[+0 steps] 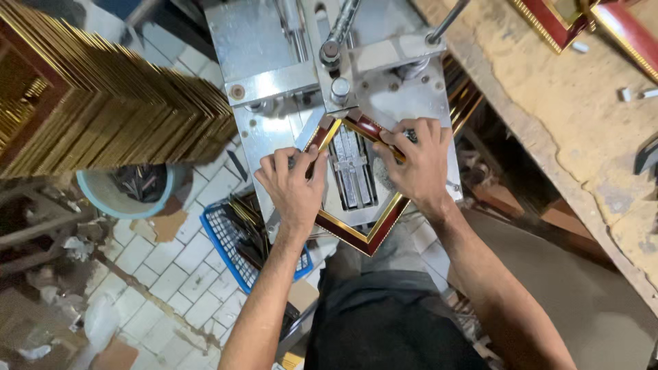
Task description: The person assembles picture frames by joining four mitered frame pieces in a corner-joining machine. They repeatedly pick up frame pieces, align them in the machine, press the handle to join the corners, and place the completed frames on a stack on the table.
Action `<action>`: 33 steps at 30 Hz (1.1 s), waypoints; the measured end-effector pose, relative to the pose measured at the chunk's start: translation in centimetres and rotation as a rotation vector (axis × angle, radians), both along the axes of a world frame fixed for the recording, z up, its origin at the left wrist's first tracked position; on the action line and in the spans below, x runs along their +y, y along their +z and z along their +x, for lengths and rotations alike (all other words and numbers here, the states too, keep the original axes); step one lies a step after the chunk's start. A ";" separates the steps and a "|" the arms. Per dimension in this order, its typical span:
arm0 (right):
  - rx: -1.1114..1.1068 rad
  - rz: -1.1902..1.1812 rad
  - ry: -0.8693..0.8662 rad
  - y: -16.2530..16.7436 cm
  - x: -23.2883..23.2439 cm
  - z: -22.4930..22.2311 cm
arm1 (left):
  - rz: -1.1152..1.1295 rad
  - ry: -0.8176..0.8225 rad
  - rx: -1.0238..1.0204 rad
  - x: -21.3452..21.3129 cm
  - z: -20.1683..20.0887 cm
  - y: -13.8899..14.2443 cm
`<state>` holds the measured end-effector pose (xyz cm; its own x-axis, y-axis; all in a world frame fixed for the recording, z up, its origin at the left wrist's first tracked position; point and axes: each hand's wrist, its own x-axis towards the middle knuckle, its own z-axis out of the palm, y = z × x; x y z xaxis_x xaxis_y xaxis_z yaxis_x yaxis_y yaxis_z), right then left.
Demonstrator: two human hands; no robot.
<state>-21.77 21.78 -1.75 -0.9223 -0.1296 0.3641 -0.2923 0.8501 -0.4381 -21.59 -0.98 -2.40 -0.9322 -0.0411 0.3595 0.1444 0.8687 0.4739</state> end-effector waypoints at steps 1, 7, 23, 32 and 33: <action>0.009 -0.045 -0.011 -0.2 0.1 0.0 | -0.001 0.004 -0.002 0.1 0.1 0.0; 0.085 -0.342 -0.393 -1.4 1.3 8.1 | -0.149 0.062 -0.068 2.2 7.0 -0.4; -0.074 -0.406 -0.335 8.5 27.8 10.1 | 0.407 -0.460 0.193 30.7 11.6 9.7; -0.511 0.611 -0.243 9.3 48.6 12.1 | -0.124 -0.714 -0.528 53.6 1.5 6.6; -0.567 0.650 -0.223 9.1 49.1 11.7 | -0.142 -0.692 -0.505 54.4 1.0 6.1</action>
<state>-10.05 70.83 7.40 -0.9700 0.0526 -0.2374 0.0240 0.9923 0.1218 -20.62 53.40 3.74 -0.7806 0.6078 -0.1455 0.4637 0.7193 0.5173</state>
